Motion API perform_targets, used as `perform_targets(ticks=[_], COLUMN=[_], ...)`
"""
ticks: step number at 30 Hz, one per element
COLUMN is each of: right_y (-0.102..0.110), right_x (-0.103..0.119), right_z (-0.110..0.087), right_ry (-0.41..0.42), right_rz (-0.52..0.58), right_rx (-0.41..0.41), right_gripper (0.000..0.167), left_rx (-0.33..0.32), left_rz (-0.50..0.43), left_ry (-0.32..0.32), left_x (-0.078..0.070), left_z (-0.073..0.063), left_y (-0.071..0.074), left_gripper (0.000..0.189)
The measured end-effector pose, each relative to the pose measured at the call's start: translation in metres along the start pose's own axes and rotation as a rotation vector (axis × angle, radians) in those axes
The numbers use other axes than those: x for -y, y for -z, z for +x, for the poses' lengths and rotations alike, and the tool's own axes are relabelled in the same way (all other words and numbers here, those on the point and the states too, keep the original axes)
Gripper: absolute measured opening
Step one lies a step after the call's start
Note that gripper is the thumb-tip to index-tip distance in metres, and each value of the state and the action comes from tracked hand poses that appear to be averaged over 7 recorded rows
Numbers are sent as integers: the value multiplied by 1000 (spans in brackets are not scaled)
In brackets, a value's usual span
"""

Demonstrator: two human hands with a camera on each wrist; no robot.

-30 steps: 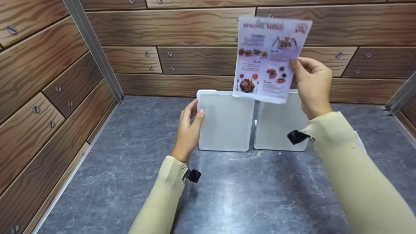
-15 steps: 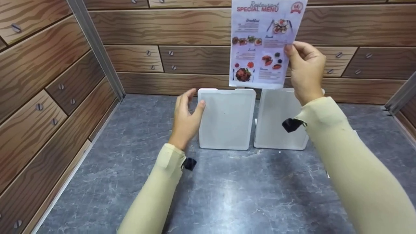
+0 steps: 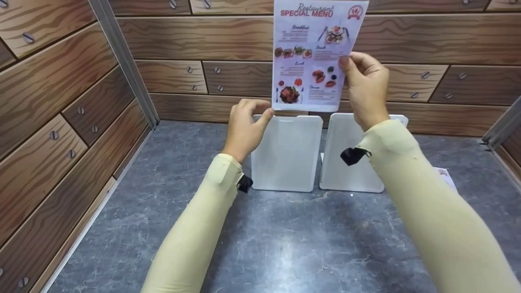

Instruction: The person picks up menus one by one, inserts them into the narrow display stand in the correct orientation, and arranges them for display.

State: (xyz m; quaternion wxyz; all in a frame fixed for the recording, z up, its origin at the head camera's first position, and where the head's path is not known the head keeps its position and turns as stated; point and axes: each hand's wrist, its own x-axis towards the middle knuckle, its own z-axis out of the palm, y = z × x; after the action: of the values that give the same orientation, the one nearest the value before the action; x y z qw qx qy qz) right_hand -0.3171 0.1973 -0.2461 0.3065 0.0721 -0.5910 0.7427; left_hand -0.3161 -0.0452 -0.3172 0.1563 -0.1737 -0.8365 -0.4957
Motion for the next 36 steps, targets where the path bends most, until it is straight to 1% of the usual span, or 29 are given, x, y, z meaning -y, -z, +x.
perform_targets(ticks=[3, 8, 13, 17, 20, 25, 29, 32, 36], right_y=[-3, -5, -2, 1, 4, 7, 5, 2, 0], right_x=[-4, -9, -18, -24, -26, -25, -25, -27, -29], right_z=[-1, -1, -2, -2, -1, 0, 0, -1, -3], right_ry=[26, 45, 21, -7, -20, -32, -30, -15, -7], right_rz=[-24, -48, -57, -68, -66, -49, -34, -40, -57], right_rx=[12, 41, 64, 76, 74, 48, 45, 49, 56], right_gripper=[11, 13, 15, 14, 14, 14, 15, 15, 15], left_rx=[12, -5, -29, -31, -30, -33, -41, -27, -1], left_rz=[37, 90, 142, 168, 165, 145, 114, 85, 70], left_ry=[4, 2, -16, -8, -2, -14, -27, -42, -35], left_x=[0, 6, 14, 19, 20, 19, 20, 21, 22], left_z=[5, 11, 14, 14, 14, 15, 15, 15, 14], left_y=[-2, -3, -4, -5, -5, -4, -5, -5, -5], left_gripper=[19, 16, 16, 15, 14, 12, 16, 21, 23])
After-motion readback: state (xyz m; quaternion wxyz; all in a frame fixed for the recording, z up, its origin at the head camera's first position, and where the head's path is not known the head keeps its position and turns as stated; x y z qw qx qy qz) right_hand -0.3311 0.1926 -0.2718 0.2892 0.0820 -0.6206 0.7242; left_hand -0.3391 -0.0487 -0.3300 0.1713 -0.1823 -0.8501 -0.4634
